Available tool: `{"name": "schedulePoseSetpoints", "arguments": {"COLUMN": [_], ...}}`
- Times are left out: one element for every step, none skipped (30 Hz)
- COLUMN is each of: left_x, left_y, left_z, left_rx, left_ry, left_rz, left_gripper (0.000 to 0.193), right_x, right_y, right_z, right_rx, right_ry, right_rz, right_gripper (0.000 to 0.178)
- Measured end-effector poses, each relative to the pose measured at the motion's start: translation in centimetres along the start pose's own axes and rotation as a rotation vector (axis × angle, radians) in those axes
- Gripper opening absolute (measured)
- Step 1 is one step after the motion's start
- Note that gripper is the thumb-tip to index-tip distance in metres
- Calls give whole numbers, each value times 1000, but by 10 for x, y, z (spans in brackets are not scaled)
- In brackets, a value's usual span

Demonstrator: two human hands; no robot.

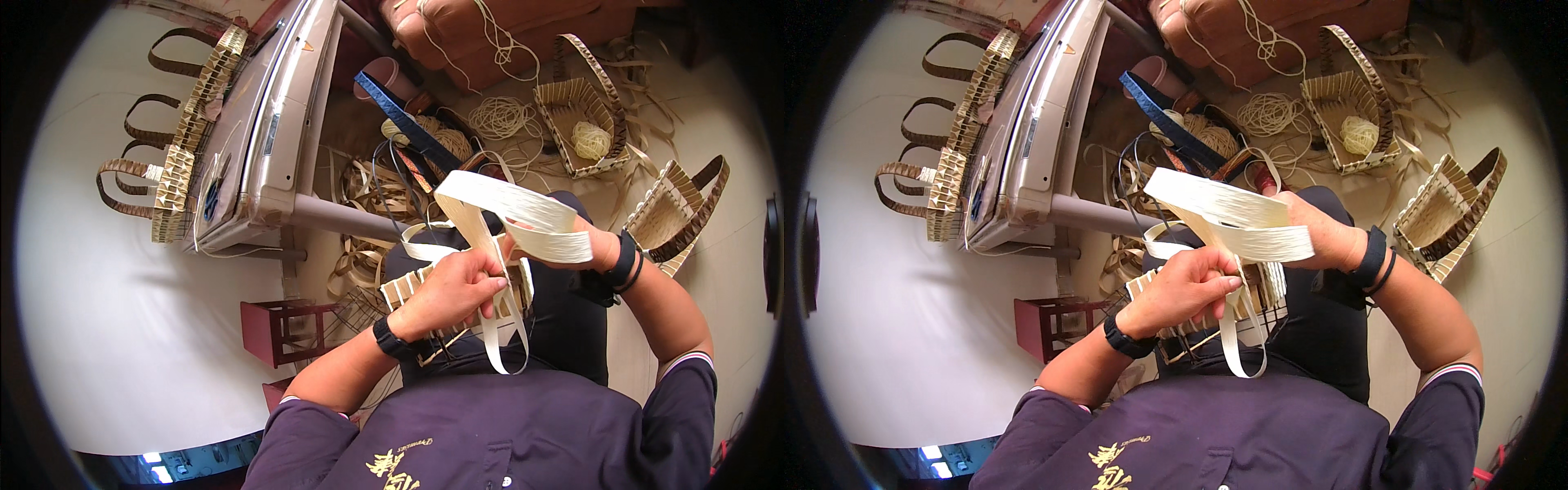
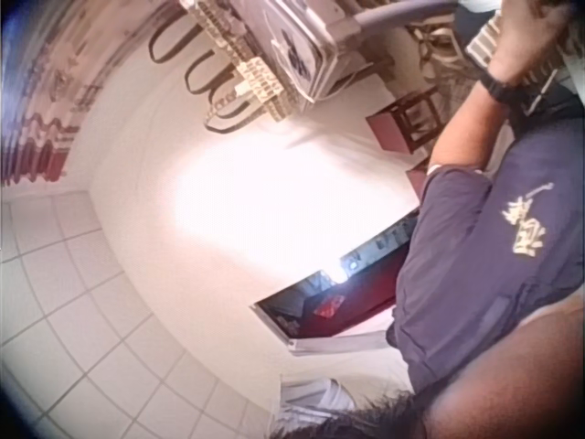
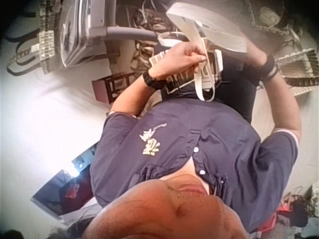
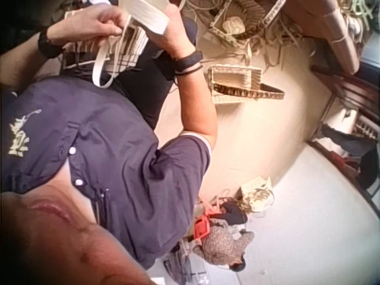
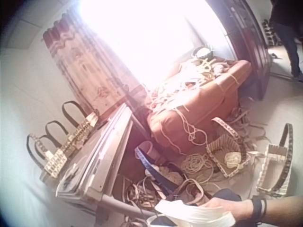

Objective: The person weaves thin material through the frame of a small basket by hand, pulling long strips through the structure and tucking them in to secure the weave.

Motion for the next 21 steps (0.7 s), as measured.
{"name": "schedulePoseSetpoints", "arguments": {"left_x": [1, 2, 3, 3, 3, 3, 2, 2, 1, 1, 1, 2, 2, 2, 1, 1, 1, 0, 0, 0, 0], "left_y": [0, 0, -1, -2, -2, -3, -4, -6, -7, -7, -8, -9, -9, -9, -10, -9, -8, -7, -7, -6, -6], "left_z": [0, -1, -2, -2, -4, -4, -5, -8, -10, -9, -7, -6, -5, -5, -6, -6, -5, -5, -6, -7, -6], "left_rx": [0, 15, 31, 32, -10, -53, -52, -57, -63, -62, -53, -42, -40, -38, -38, -38, -32, -25, -26, -21, -14], "left_ry": [0, 16, 32, 31, 67, 101, 100, 131, 164, 166, 137, 107, 106, 82, 60, 61, 70, 80, 84, 88, 86], "left_rz": [2, -9, -21, -21, -26, -26, -22, -43, -64, -60, -55, -53, -53, -36, -18, -16, -6, 2, 5, 9, 9], "left_gripper": [15, 14, 13, 13, 13, 14, 14, 14, 14, 14, 14, 14, 14, 14, 14, 14, 14, 14, 14, 13, 13], "right_x": [-1, -11, -13, -12, -13, -24, -24, -24, -23, -23, -27, -31, -32, -22, -25, -19, -10, -4, -3, -5, -3], "right_y": [0, -7, -11, -15, -18, -29, -30, -29, -28, -29, -31, -30, -27, -17, -21, -16, -12, -10, -10, -12, -2], "right_z": [2, 0, -5, -5, -6, -17, -16, -14, -12, -12, -8, 2, 9, 10, 12, 13, 10, 0, -11, -15, -10], "right_rx": [33, -116, -116, -38, 40, -580, -584, -531, -474, -336, -339, -323, -307, -151, -402, -282, -161, -159, -178, -196, -360], "right_ry": [-16, 23, 24, -84, -192, 530, 530, 377, 224, 87, 86, 159, 232, -166, -177, -181, -185, -184, -77, 31, 216], "right_rz": [6, -24, -23, -17, -10, -201, -202, -105, -11, 25, 23, -115, -252, -90, 4, 22, 41, 37, 127, 217, 215], "right_gripper": [19, 23, 23, 25, 27, 27, 27, 22, 17, 13, 13, 12, 11, 24, 27, 24, 21, 21, 18, 15, 12]}}
Point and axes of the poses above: each hand's wrist, its own y-axis towards the middle knuckle, its own x-axis out of the back of the hand, z = x × y, the point moved 3 cm from there along y, towards the middle knuckle, and after that the axes turned 7 degrees about x, right-handed, at the moved point
